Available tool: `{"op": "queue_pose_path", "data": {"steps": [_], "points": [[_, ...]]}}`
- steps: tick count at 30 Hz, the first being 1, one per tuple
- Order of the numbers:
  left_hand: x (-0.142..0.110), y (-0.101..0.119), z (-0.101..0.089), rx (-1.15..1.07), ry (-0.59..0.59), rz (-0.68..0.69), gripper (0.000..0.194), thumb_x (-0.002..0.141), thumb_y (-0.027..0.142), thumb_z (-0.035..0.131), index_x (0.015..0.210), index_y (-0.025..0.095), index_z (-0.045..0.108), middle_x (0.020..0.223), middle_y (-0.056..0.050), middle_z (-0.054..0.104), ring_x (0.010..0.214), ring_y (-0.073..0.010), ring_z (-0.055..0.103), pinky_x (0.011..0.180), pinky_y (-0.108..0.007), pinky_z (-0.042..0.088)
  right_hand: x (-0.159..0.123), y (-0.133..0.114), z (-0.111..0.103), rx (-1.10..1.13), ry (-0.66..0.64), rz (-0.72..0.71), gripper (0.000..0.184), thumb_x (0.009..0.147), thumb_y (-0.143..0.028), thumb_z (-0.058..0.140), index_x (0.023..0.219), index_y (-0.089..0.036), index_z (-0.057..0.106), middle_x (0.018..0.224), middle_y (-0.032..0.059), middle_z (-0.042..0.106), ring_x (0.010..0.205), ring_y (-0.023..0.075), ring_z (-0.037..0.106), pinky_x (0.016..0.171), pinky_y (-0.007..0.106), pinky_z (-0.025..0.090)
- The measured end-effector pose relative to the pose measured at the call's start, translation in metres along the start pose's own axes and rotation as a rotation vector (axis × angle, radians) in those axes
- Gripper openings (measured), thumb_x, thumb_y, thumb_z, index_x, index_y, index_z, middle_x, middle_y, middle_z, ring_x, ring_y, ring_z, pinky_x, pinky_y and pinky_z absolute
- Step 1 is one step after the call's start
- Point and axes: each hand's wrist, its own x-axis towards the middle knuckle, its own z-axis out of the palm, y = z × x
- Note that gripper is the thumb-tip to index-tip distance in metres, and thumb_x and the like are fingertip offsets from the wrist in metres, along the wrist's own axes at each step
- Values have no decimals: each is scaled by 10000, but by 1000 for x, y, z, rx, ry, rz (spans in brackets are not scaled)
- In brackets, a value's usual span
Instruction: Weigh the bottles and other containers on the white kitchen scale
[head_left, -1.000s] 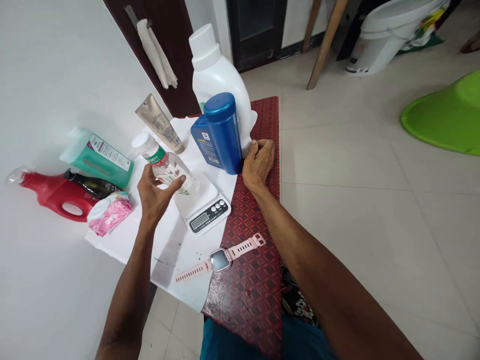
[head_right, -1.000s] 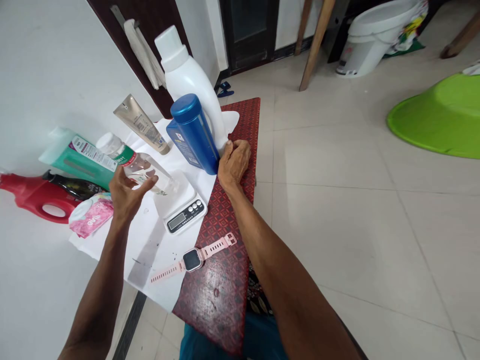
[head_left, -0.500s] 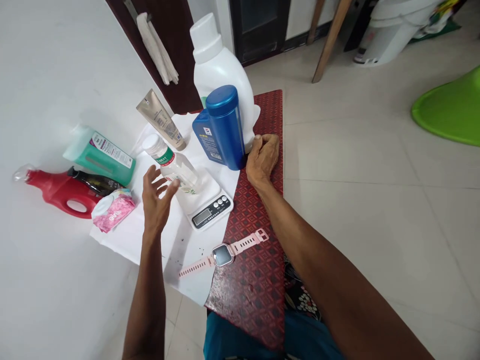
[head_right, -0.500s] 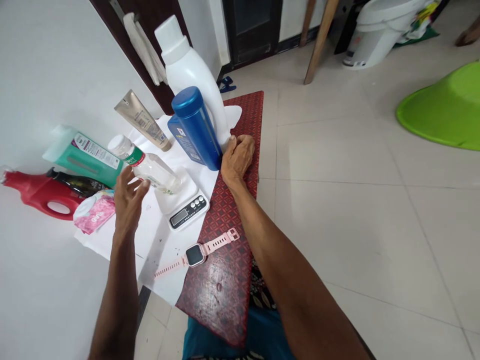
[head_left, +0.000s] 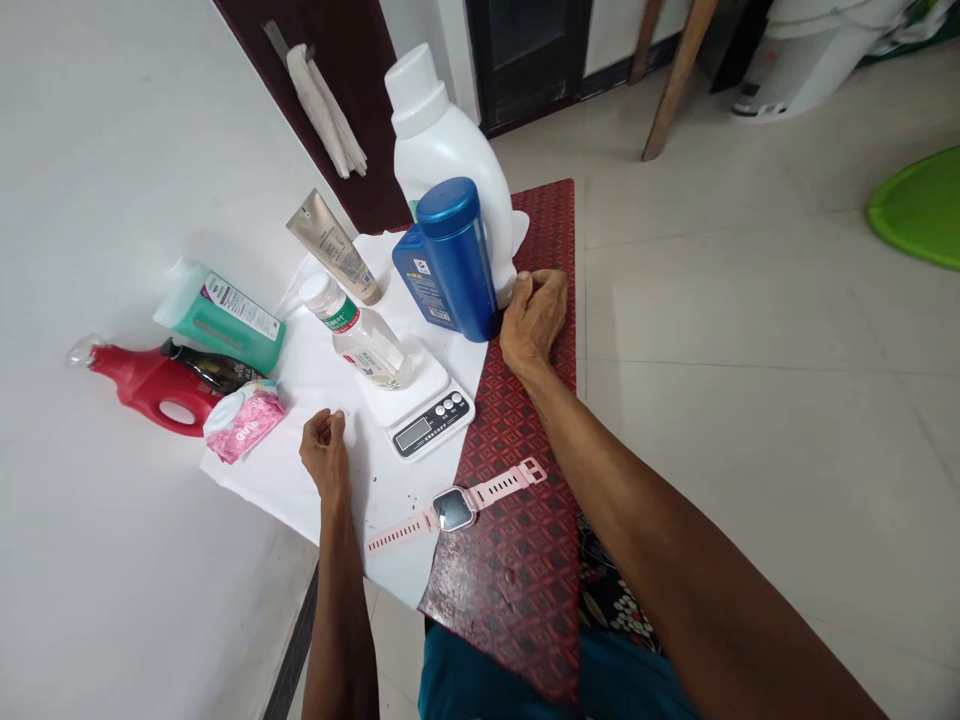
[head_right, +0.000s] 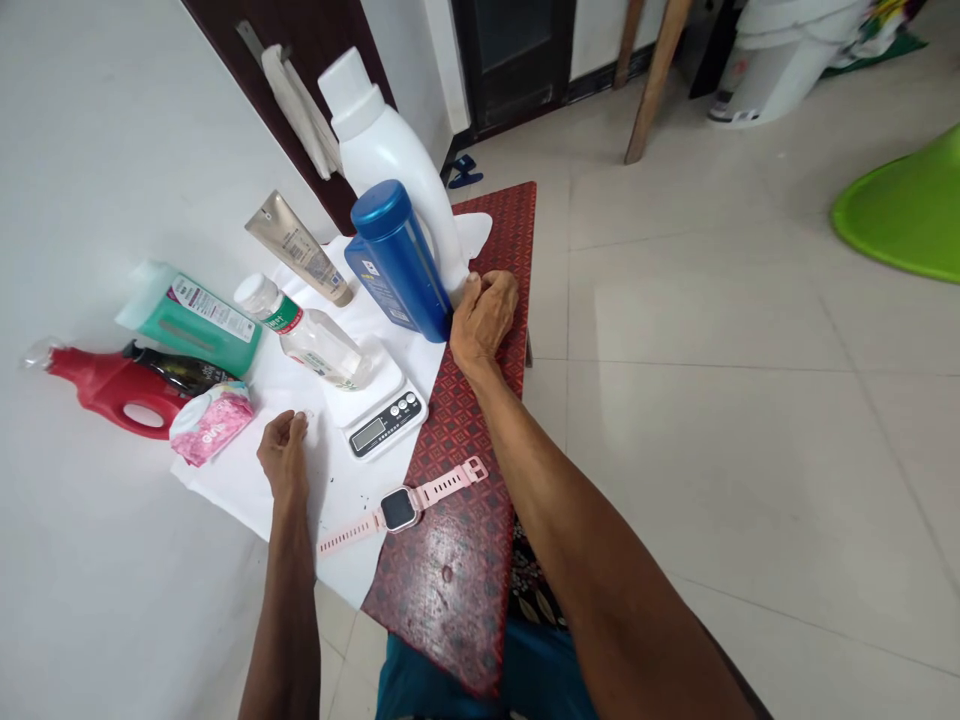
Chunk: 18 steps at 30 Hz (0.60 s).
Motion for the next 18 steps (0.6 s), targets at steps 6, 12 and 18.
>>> {"op": "queue_pose_path", "data": {"steps": [6, 12, 18], "points": [[-15, 40, 11, -2, -20, 170, 656, 829, 618, 856, 1319, 231, 654, 1374, -168, 695, 1186, -304, 741, 989, -452, 613, -1, -7, -5, 8, -39, 32, 126, 1093, -308, 434, 980, -266, 473, 1141, 160, 681, 1125, 291, 643, 1106, 517, 517], [-16, 92, 58, 100, -109, 493, 743, 753, 523, 965, 1359, 229, 652, 1369, -174, 679, 1212, -322, 700, 989, -452, 599, -3, -14, -10, 50, -75, 92, 110, 1086, -271, 427, 989, -261, 478, 1205, 219, 661, 1203, 329, 608, 1157, 524, 442], [2, 89, 68, 126, -98, 465, 444, 808, 466, 907, 1113, 214, 704, 1082, -97, 761, 964, -266, 735, 869, -408, 606, -2, -16, -12, 53, -102, 101, 103, 1075, -274, 439, 982, -265, 483, 1213, 224, 650, 1235, 365, 601, 1157, 541, 425]]}}
